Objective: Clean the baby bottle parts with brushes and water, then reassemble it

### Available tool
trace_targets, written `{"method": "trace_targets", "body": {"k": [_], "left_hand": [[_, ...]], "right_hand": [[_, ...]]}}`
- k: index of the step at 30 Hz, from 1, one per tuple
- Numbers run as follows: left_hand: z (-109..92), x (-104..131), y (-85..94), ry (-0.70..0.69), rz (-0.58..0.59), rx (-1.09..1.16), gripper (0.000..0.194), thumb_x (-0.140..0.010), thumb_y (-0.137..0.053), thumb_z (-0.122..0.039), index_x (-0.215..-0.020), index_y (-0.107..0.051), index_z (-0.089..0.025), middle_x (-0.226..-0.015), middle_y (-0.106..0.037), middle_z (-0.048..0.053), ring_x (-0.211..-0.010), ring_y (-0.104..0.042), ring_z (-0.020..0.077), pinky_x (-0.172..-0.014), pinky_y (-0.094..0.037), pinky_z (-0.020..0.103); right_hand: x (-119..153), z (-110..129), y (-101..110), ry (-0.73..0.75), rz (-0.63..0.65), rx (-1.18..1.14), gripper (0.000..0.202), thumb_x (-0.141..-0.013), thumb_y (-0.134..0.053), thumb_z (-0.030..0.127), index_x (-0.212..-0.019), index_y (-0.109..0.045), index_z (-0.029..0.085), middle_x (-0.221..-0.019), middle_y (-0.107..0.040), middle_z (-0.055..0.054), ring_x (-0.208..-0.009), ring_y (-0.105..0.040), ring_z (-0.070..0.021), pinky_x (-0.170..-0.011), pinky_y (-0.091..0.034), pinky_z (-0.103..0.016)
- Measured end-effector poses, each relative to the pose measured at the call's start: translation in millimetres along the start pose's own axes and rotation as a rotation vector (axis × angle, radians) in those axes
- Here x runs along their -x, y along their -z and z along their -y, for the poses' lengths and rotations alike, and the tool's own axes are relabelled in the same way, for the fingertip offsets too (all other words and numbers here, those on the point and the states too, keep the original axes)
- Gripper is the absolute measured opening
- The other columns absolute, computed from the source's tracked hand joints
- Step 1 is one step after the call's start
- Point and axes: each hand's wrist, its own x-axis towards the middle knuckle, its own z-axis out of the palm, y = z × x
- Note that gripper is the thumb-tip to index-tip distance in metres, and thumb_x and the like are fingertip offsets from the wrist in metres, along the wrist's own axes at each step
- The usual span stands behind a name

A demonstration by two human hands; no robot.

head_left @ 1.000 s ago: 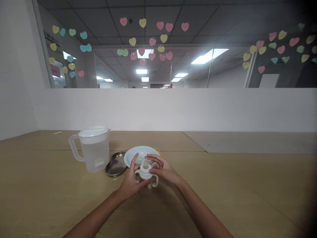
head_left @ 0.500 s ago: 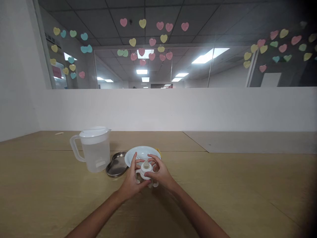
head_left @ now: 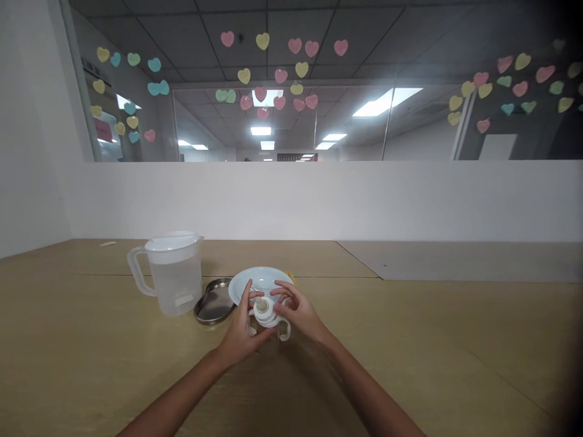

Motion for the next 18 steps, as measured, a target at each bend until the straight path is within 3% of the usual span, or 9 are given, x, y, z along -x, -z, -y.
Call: {"method": "trace_targets", "body": {"k": [3,8,11,18], "left_hand": [[-1,-1,-0.1,-0.011,-0.004,0.025,0.099,-0.071,-0.068,-0.035,-0.141,0.001,-0.024,-0.124,-0.044,0.012,-0.105,-0.052,0.0215,-0.095,-0.039,0.039],[-2,-1,-0.8,0.000,0.003,0.040,0.097,-0.071,-0.067,-0.034,-0.141,0.000,-0.024,-0.123,-0.047,0.011,-0.103,-0.053,0.0215,-0.094,-0.039,0.040],[-1,0,-0.8,0.018,0.008,0.026,0.098,-0.072,-0.067,-0.037,-0.141,0.001,-0.026,-0.125,-0.046,0.011,-0.103,-0.053,0.0216,-0.095,-0.039,0.041],[0,0,-1.1,0.003,0.004,-0.004,0.097,-0.071,-0.067,-0.039,-0.141,0.000,-0.027,-0.125,-0.045,0.010,-0.096,-0.055,0.0196,-0.091,-0.041,0.041]], "right_hand": [[6,5,-5,-0.001,0.089,0.121,0.059,-0.058,-0.077,0.034,-0.113,-0.058,0.021,-0.108,-0.059,-0.006,-0.094,-0.052,-0.0200,-0.083,-0.041,-0.033],[8,10,-5,0.045,0.101,0.161,0.049,-0.063,-0.075,0.033,-0.109,-0.063,0.022,-0.105,-0.060,-0.006,-0.098,-0.053,-0.0218,-0.088,-0.040,-0.035],[6,13,-3,0.018,0.059,0.065,0.053,-0.060,-0.077,0.032,-0.109,-0.062,0.020,-0.110,-0.060,-0.008,-0.102,-0.053,-0.0236,-0.090,-0.040,-0.037],[3,21,2,-0.016,0.094,-0.275,0.056,-0.061,-0.077,0.029,-0.113,-0.057,0.021,-0.110,-0.062,-0.007,-0.101,-0.057,-0.0225,-0.084,-0.047,-0.035]]}}
